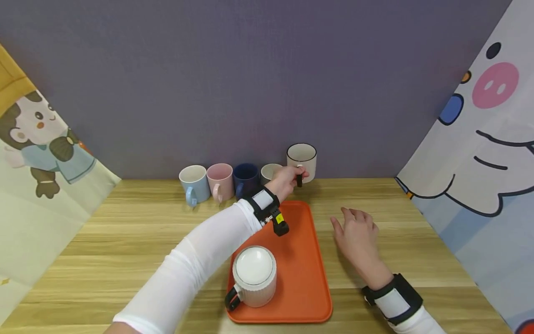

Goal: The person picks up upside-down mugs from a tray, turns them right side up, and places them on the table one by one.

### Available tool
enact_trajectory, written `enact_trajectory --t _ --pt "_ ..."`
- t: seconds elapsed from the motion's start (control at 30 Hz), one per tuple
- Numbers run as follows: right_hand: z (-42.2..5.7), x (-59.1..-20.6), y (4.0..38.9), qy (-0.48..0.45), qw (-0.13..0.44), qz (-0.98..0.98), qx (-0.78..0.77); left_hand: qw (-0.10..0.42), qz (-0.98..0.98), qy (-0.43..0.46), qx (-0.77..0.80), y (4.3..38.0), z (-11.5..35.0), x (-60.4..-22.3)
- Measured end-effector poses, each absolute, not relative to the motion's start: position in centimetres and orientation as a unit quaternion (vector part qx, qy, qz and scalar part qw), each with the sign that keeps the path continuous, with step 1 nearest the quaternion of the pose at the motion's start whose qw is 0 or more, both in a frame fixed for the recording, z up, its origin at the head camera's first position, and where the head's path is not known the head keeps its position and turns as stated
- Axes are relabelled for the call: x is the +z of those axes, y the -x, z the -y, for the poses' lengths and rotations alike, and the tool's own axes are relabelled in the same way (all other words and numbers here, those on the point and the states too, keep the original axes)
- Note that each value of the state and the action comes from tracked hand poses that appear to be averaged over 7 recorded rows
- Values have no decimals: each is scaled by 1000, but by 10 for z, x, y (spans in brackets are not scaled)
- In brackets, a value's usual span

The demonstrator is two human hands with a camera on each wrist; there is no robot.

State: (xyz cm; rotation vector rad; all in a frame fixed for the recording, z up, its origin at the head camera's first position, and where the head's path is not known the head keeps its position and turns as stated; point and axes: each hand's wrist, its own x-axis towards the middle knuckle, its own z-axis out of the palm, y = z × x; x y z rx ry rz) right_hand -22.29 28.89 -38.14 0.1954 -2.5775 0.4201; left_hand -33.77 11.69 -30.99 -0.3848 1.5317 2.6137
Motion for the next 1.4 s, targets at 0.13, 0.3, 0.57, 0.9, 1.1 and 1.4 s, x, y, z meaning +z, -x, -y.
enact_trajectory --t 0.13,0.3,0.57,0.9,1.1,1.4 --pt "-294 -380 220 -66 261 951 152 31 -514 136 846 340 -120 -312" --pt "-302 -379 215 -55 262 953 143 25 -535 146 832 340 -122 -318" --pt "-312 -377 215 -42 268 952 142 28 -548 132 826 344 -124 -325" --pt "-317 -375 213 -24 252 957 139 15 -573 145 806 347 -131 -336" --pt "-319 -374 213 -17 249 959 137 25 -563 144 813 346 -134 -342" --pt "-324 -374 213 -11 262 955 140 20 -578 159 800 343 -134 -352"
